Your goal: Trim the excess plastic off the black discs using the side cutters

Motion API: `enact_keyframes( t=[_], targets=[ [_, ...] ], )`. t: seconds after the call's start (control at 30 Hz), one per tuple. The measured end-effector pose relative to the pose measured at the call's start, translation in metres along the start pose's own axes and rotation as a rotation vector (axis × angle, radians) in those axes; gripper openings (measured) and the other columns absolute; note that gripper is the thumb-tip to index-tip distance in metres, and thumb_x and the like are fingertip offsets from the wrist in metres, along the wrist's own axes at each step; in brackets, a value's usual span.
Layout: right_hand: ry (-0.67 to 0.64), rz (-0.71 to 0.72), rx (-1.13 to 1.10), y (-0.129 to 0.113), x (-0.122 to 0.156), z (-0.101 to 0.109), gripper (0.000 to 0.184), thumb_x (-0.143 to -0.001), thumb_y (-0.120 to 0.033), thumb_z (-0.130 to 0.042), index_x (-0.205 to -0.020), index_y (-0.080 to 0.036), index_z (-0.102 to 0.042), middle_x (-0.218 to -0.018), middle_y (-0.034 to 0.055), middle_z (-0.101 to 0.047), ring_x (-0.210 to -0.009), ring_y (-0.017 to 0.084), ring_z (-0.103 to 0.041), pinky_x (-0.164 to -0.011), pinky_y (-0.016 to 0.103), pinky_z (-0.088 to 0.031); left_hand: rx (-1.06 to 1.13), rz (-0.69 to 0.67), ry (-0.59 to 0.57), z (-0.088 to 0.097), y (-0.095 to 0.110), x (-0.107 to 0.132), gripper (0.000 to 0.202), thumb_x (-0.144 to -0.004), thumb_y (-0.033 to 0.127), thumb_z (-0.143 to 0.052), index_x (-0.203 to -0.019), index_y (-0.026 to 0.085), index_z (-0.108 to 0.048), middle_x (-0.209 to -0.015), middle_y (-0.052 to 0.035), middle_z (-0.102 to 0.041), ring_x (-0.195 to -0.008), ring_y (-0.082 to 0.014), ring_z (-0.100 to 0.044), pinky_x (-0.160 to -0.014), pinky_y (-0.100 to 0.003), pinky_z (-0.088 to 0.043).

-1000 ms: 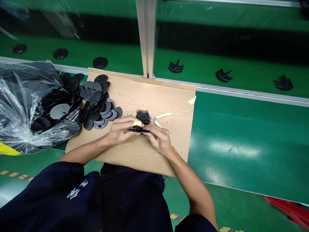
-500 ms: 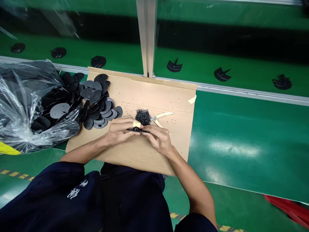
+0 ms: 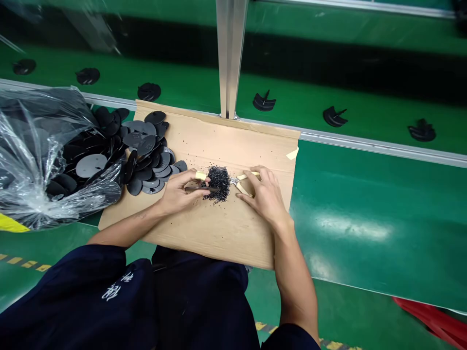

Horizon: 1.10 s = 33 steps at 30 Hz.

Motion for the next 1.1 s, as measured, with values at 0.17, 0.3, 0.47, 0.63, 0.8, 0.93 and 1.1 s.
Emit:
enact_keyframes(
  t=[0.17,0.3,0.47,0.63,0.8,0.93,1.1],
  targets=[
    [0.027,0.048,-0.010,-0.012,0.002,0.002,0.038,-0.095,-0.039,-0.062,-0.128,-0.021,-0.064,-0.118,0.0153,-0.061,-0.108,0.032,-0.060,-0.091,0.048,-0.053,0.022,0.014,0.035,-0.002,-0.003,0.000,0.022,-0.090,0.036,-0.076,-0.088,0.016,-0.067,-0.082,-0.0018,-0.070,-0.076,-0.0120,-0.065,-0.069,-0.024,-0.052],
    [0.144,0.160,-0.031,-0.021,0.001,0.004,0.036,-0.095,-0.037,-0.063,-0.129,-0.024,-0.061,-0.115,0.0126,-0.066,-0.105,0.032,-0.061,-0.088,0.048,-0.052,0.020,0.038,0.033,-0.002,-0.007,-0.001,0.021,-0.091,0.035,-0.075,-0.089,0.016,-0.066,-0.081,-0.0011,-0.068,-0.073,-0.0119,-0.062,-0.068,-0.024,-0.050],
    [0.216,0.188,-0.089,-0.024,0.002,0.006,0.036,-0.096,-0.032,-0.062,-0.130,-0.024,-0.061,-0.108,0.0117,-0.068,-0.099,0.030,-0.063,-0.083,0.046,-0.055,0.023,0.075,-0.039,-0.003,-0.011,0.000,0.020,-0.096,0.036,-0.067,-0.097,0.016,-0.068,-0.085,-0.0024,-0.069,-0.076,-0.0131,-0.063,-0.068,-0.024,-0.048],
    [0.241,0.199,-0.317,-0.033,0.004,0.008,0.041,-0.093,-0.032,-0.071,-0.132,-0.026,-0.063,-0.110,0.0105,-0.070,-0.097,0.027,-0.068,-0.080,0.042,-0.058,0.030,0.085,-0.094,-0.005,-0.012,0.002,0.024,-0.098,0.040,-0.065,-0.097,0.016,-0.069,-0.086,-0.0035,-0.071,-0.074,-0.0125,-0.064,-0.066,-0.022,-0.048],
    [0.242,0.226,-0.356,-0.040,0.006,0.006,0.037,-0.090,-0.033,-0.076,-0.124,-0.023,-0.067,-0.107,0.0110,-0.072,-0.097,0.026,-0.070,-0.080,0.042,-0.059,0.056,0.012,-0.073,-0.005,-0.009,0.001,0.019,-0.094,0.035,-0.072,-0.097,0.016,-0.072,-0.083,-0.0041,-0.072,-0.074,-0.0131,-0.066,-0.067,-0.023,-0.050],
    [0.257,0.249,-0.321,-0.041,0.007,0.006,0.035,-0.090,-0.032,-0.076,-0.123,-0.023,-0.068,-0.107,0.0103,-0.075,-0.093,0.025,-0.071,-0.080,0.042,-0.059,0.067,-0.006,-0.063,-0.005,-0.007,0.001,0.017,-0.093,0.033,-0.072,-0.095,0.016,-0.072,-0.083,-0.0044,-0.073,-0.074,-0.0131,-0.066,-0.068,-0.024,-0.051],
    [0.271,0.265,-0.303,-0.040,0.008,0.006,0.035,-0.091,-0.032,-0.075,-0.123,-0.022,-0.068,-0.106,0.0110,-0.076,-0.092,0.025,-0.071,-0.077,0.041,-0.058,0.083,-0.008,-0.066,-0.005,-0.007,0.001,0.019,-0.091,0.034,-0.075,-0.096,0.016,-0.074,-0.084,-0.0049,-0.074,-0.076,-0.0132,-0.067,-0.070,-0.024,-0.053]
  ],
)
Point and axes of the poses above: each hand's wrist, its own x-axis away from the middle knuckle, its own z-axis out of the back of the hand, y = z × x, the point moved 2 cm from there along -x, towards the middle knuckle
